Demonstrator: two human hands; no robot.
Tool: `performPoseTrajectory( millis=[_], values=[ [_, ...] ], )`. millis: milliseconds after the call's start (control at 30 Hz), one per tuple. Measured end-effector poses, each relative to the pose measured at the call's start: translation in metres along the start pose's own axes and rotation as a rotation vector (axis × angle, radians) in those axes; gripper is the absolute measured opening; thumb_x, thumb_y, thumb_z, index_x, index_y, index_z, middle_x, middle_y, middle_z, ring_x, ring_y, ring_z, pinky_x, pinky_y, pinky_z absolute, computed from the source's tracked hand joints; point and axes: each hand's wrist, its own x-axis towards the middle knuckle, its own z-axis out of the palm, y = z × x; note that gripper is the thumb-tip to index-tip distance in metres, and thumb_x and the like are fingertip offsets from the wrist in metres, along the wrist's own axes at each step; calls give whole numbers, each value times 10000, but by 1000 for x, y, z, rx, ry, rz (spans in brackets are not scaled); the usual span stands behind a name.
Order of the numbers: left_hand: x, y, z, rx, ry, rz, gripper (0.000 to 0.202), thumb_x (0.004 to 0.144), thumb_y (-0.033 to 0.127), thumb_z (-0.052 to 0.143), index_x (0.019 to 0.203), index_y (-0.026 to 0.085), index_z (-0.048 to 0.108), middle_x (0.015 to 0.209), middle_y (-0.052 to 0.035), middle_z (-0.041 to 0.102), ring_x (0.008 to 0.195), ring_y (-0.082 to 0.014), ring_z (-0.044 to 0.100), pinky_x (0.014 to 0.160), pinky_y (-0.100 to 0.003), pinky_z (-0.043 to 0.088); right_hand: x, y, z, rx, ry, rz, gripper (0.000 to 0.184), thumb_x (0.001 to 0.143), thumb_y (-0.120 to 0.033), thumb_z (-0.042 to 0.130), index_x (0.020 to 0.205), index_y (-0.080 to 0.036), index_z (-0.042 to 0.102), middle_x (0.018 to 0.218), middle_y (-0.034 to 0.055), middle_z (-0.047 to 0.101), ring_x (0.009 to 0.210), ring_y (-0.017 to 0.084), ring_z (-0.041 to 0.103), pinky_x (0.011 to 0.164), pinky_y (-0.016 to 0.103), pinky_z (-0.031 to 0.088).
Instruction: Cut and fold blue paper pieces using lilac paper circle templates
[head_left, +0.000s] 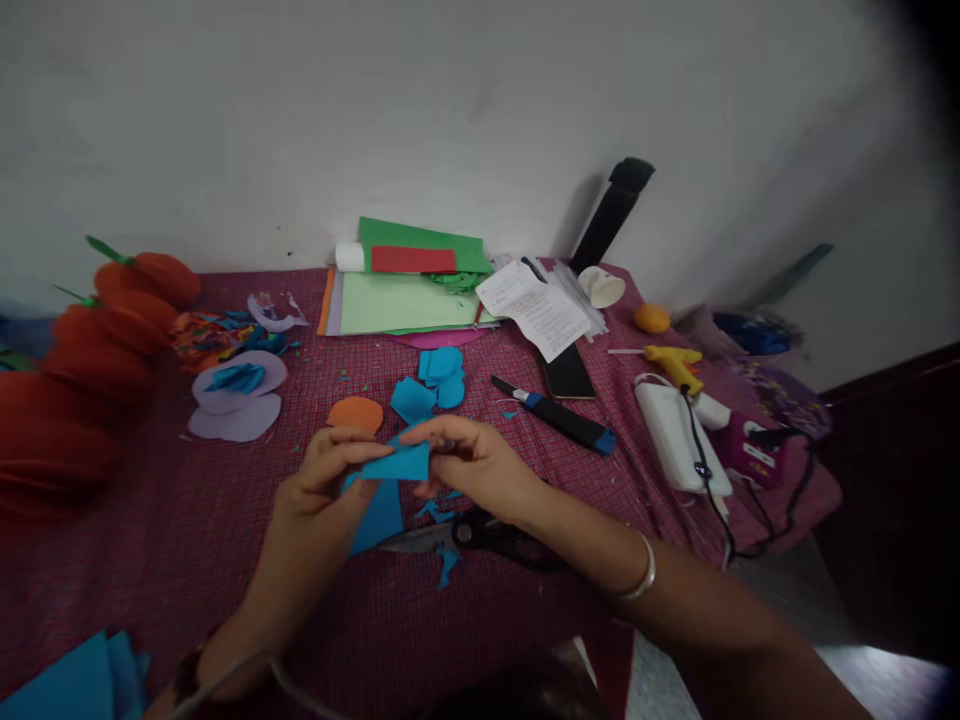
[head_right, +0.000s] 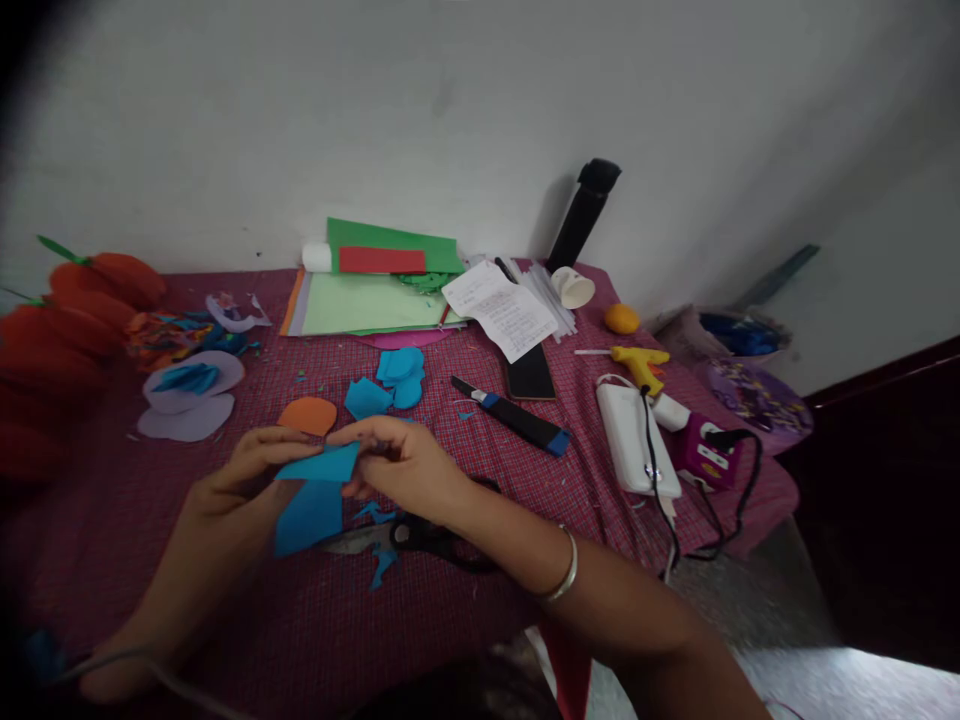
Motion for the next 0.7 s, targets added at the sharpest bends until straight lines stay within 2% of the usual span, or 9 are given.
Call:
performPoseTrajectory(
  millis=[67, 133, 233, 300, 400, 467, 567, 633, 700],
  values=[
    [0, 0, 0, 44, 21, 26, 107, 768, 266, 671, 839, 247, 748, 959, -26, 564, 956, -200, 562, 777, -289, 445, 0, 2, 1, -11, -17, -44, 412, 729, -48, 560, 1103, -219, 592, 715, -59, 629, 617, 78, 630, 622, 212, 522],
    [0, 1, 0, 107, 37, 39, 135, 778, 273, 656, 871, 248, 751, 915, -25, 567, 894, -189, 572, 723, -283, 450, 0, 3, 2, -37, 3, -86, 447, 718, -49, 588, 1124, -235, 591, 756, -57, 615, 642, 78, 624, 636, 216, 521],
    [-1, 1, 2, 235, 27, 75, 205, 800, 260, 623, 966, 259, 744, 788, -5, 583, 720, -156, 567, 607, -262, 436, -1, 2, 1, -66, 80, -117, 235, 778, -185, 630, 1012, -210, 643, 776, -31, 624, 645, 87, 611, 630, 229, 533],
    [-2, -1, 4, 252, 19, 52, 289, 804, 261, 622, 1081, 268, 706, 758, 6, 619, 663, -147, 570, 582, -257, 444, -1, 2, 0, -67, 120, -133, 153, 803, -263, 630, 934, -191, 660, 813, -8, 644, 654, 91, 609, 637, 238, 540],
    [-3, -3, 7, 114, 26, -43, 410, 776, 296, 666, 1184, 269, 644, 874, -6, 692, 743, -169, 630, 655, -280, 505, -2, 0, -1, -108, 126, -192, 139, 807, -290, 637, 893, -184, 666, 825, 3, 645, 684, 98, 604, 657, 243, 527],
    [-3, -2, 8, 27, 38, -49, 359, 754, 292, 691, 1112, 268, 677, 988, -19, 701, 866, -192, 653, 757, -305, 526, -4, -2, -1, -162, 114, -236, 117, 815, -288, 634, 852, -182, 665, 781, 3, 625, 690, 107, 591, 654, 245, 505],
    [-4, 2, 6, 5, 50, 21, 129, 752, 252, 694, 876, 251, 729, 1057, -24, 681, 986, -204, 636, 884, -329, 501, -5, -4, 0, -186, 110, -251, 118, 828, -287, 625, 784, -179, 645, 728, -3, 585, 653, 109, 557, 617, 247, 472],
    [-4, 3, 4, 22, 53, 65, 24, 757, 238, 691, 742, 233, 709, 1048, -28, 669, 982, -203, 630, 886, -329, 495, -5, -6, 1, -179, 114, -256, 141, 823, -298, 631, 745, -180, 626, 727, -4, 560, 649, 111, 537, 601, 246, 455],
    [-5, 2, 2, 54, 61, 87, 98, 756, 235, 693, 663, 218, 667, 1041, -31, 659, 962, -202, 628, 851, -320, 497, -4, -7, 1, -194, 147, -287, 162, 809, -302, 646, 706, -182, 610, 764, 6, 549, 697, 123, 538, 624, 254, 450]
  ],
)
